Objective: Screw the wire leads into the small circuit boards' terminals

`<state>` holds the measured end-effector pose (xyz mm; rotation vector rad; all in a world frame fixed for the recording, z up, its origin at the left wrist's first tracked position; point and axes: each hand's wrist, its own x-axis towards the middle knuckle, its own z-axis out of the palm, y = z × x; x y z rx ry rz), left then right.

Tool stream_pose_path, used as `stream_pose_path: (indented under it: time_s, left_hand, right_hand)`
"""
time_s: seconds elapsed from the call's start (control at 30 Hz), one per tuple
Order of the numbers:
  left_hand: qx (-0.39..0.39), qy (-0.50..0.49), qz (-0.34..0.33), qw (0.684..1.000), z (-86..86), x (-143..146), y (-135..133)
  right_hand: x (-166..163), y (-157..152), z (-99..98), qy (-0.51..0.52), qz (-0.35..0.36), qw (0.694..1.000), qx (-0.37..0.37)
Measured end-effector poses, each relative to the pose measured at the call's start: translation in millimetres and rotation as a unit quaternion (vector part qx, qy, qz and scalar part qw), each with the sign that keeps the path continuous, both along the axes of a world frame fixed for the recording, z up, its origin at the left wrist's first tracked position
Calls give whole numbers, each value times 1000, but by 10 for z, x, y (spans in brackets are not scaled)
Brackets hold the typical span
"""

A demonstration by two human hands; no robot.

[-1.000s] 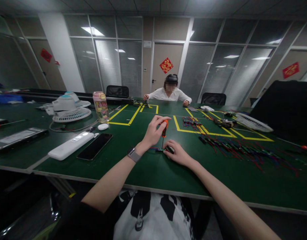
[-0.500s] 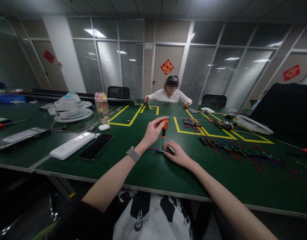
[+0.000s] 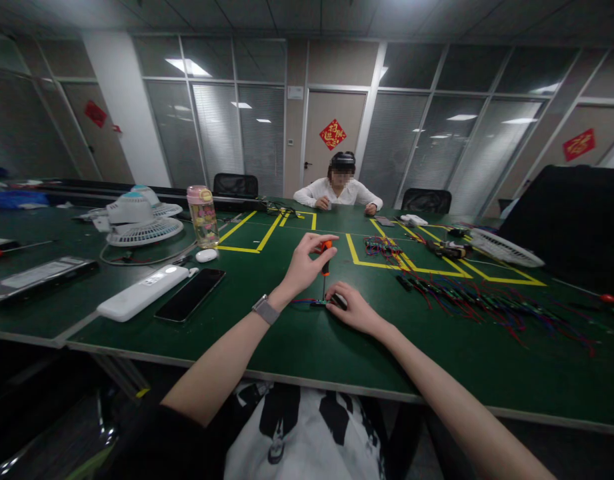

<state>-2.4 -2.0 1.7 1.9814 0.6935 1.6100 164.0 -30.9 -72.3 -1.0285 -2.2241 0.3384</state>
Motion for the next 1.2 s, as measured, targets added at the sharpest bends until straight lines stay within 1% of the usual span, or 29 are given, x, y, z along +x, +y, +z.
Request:
stream_pose_path:
  time_s: [0.1, 0.13, 0.17, 0.27, 0.3, 0.33, 0.4, 0.47, 0.5, 0.57, 0.63, 0.67, 0.7, 0.8, 0.83, 0.87, 0.9, 0.97, 1.0, 1.03, 1.07, 1.17, 1.2]
  left_hand:
    - [-42, 2, -68, 997, 23, -1, -33]
    - [-47, 4, -74, 996, 32, 0, -48]
    - [-38, 8, -64, 997, 39, 1, -65]
    - [43, 44, 28, 998, 54, 2, -108]
    - [68, 57, 46, 995, 57, 2, -115]
    - [81, 65, 48, 993, 57, 1, -116]
    - [64, 55, 7, 996, 54, 0, -103]
    - [13, 29, -43, 999, 47, -2, -78]
    - [-7, 18, -49, 999, 43, -4, -66]
    - [-11, 11, -13, 1000, 40, -10, -52]
    - [15, 18, 37, 999, 44, -15, -51]
    - [22, 21, 43, 999, 47, -14, -52]
    - [18, 19, 30, 999, 52, -12, -54]
    - [-48, -13, -67, 997, 60, 1, -53]
    - [-66, -19, -85, 994, 60, 4, -53]
    - [-70, -21, -83, 994, 58, 6, -55]
    - [-59, -18, -62, 996, 55, 6, -58]
    - [-15, -3, 1, 1000, 49, 3, -67]
    - [4, 3, 20, 1000, 46, 2, -70]
    - [11, 5, 20, 1000, 44, 2, -71]
    - [5, 2, 2, 1000, 42, 3, -69]
    - [-56, -20, -85, 995, 35, 14, -51]
    - [-67, -23, -90, 993, 31, 16, -45]
  right_hand:
    - [5, 9, -8, -1, 1, 1000, -2]
    - [8, 12, -12, -1, 1, 1000, -2]
    - [10, 16, -15, -2, 1, 1000, -3]
    - [12, 21, -22, -3, 0, 1000, -4]
    - [12, 21, -22, -3, 0, 1000, -4]
    - [11, 21, -21, -2, 0, 1000, -3]
    - [9, 17, -18, -2, 0, 1000, -1]
    - [6, 11, -11, -2, 0, 1000, -1]
    - [5, 8, -7, -3, -1, 1000, -2]
    - [1, 0, 2, -5, -3, 1000, -6]
    - [-1, -6, 8, -5, -4, 1000, -6]
    - [-2, -8, 10, -4, -5, 1000, -6]
    - [-3, -8, 10, -3, -5, 1000, -5]
    - [-2, -3, 2, -1, -4, 1000, -6]
    - [-2, 0, -2, -1, -4, 1000, -6]
    - [-1, 2, -6, 0, -3, 1000, -5]
    - [0, 5, -10, 0, -2, 1000, -5]
    - [2, 9, -16, 2, -2, 1000, -3]
    - [3, 11, -18, 3, -2, 1000, -3]
    - [5, 12, -19, 4, -2, 1000, -3]
    - [6, 14, -20, 4, -1, 1000, -3]
    - [10, 17, -18, 4, -1, 1000, -3]
    - [10, 17, -16, 4, -1, 1000, -3]
